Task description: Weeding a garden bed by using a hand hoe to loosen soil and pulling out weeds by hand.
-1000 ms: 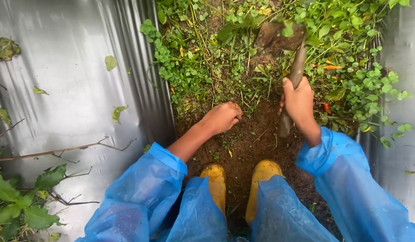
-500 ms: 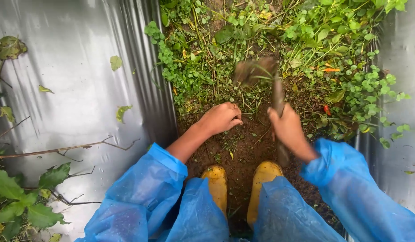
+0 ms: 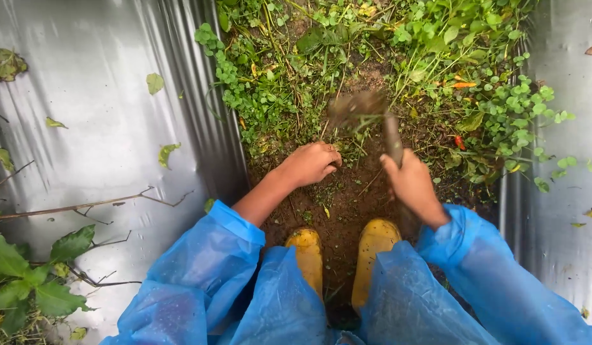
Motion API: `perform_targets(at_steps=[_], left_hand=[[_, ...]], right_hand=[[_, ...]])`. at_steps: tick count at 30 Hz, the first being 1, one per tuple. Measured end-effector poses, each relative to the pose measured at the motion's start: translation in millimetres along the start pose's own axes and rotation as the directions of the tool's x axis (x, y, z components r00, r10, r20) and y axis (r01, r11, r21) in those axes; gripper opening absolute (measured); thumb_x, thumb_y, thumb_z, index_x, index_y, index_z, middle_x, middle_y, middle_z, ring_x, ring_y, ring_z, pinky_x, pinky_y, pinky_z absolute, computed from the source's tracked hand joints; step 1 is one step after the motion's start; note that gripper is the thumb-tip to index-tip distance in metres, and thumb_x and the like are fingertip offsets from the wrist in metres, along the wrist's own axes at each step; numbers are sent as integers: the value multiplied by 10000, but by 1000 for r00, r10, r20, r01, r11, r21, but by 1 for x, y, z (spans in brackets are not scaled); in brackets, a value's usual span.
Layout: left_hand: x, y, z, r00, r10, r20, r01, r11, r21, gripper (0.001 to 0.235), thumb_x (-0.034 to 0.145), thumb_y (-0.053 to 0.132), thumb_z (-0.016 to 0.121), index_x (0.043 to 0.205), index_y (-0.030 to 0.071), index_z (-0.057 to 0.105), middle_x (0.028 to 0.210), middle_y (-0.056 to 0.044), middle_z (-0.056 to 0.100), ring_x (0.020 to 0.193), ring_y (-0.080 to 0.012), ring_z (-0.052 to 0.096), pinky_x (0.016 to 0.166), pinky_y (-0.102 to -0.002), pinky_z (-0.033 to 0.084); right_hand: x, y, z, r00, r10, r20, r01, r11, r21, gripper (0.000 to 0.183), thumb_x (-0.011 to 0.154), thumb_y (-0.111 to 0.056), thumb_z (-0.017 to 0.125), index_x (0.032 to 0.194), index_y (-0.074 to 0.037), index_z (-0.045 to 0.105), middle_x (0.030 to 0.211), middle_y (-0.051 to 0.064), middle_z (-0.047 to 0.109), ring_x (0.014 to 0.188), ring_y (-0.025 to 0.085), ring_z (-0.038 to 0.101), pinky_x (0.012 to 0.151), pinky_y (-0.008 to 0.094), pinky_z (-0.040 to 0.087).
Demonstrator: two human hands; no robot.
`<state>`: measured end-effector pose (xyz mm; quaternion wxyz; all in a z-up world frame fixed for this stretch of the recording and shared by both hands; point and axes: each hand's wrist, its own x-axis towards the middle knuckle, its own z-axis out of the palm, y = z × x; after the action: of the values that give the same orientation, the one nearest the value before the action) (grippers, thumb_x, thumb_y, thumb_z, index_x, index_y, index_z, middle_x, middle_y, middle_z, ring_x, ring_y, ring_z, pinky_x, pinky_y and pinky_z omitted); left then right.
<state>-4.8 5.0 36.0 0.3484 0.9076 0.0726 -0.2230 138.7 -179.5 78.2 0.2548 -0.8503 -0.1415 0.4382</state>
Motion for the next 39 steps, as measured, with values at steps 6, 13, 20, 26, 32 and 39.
perform_targets(at_steps=[6,13,20,26,32,39], left_hand=[[0,1,3,999,38,31,-39,999,21,296,994,204,648,1233,38,707,1217,-157,722,1211,-306,658,1091,-478,509],[0,6,6,999,23,35,-23,1000,-20,279,1007,206,627,1223,50,712,1213,-159,719,1205,-305,658,1093,-486,505],[10,-6,22,997,82,-5,-82,997,-5,299,985,214,655,1209,26,714,1203,-167,726,1167,-357,670,1021,-506,548],[16,-8,26,995,102,15,-102,995,21,324,989,223,649,1240,26,699,1216,-165,719,1179,-351,665,1009,-498,553],[25,-15,39,997,73,23,-73,997,16,323,998,229,636,1257,45,694,1221,-160,714,1192,-347,660,1023,-501,544],[32,-20,48,998,48,39,-49,998,27,338,1006,252,629,1280,64,689,1232,-150,714,1206,-329,659,1033,-493,540]], right_hand=[[-8,18,6,999,-2,-49,0,1000,-23,334,1067,-202,571,1161,117,558,670,202,646,470,240,618,439,363,529],[10,27,-14,988,-23,-156,30,999,41,332,1067,-239,592,1094,91,577,626,187,642,438,272,636,437,409,532],[-17,33,-1,996,73,-57,-74,997,-5,326,1063,-212,596,1160,98,589,673,198,650,468,248,625,450,372,535],[-12,31,-10,983,17,-184,8,992,130,274,1073,-192,568,1099,81,565,586,158,610,411,235,602,417,350,511],[-5,28,-22,990,4,-143,17,989,145,268,1073,-189,574,1103,78,571,595,133,613,420,227,604,409,361,508],[-28,37,-8,998,56,-36,-53,994,96,307,1032,-229,594,1048,76,578,545,140,600,396,242,602,396,388,499]])
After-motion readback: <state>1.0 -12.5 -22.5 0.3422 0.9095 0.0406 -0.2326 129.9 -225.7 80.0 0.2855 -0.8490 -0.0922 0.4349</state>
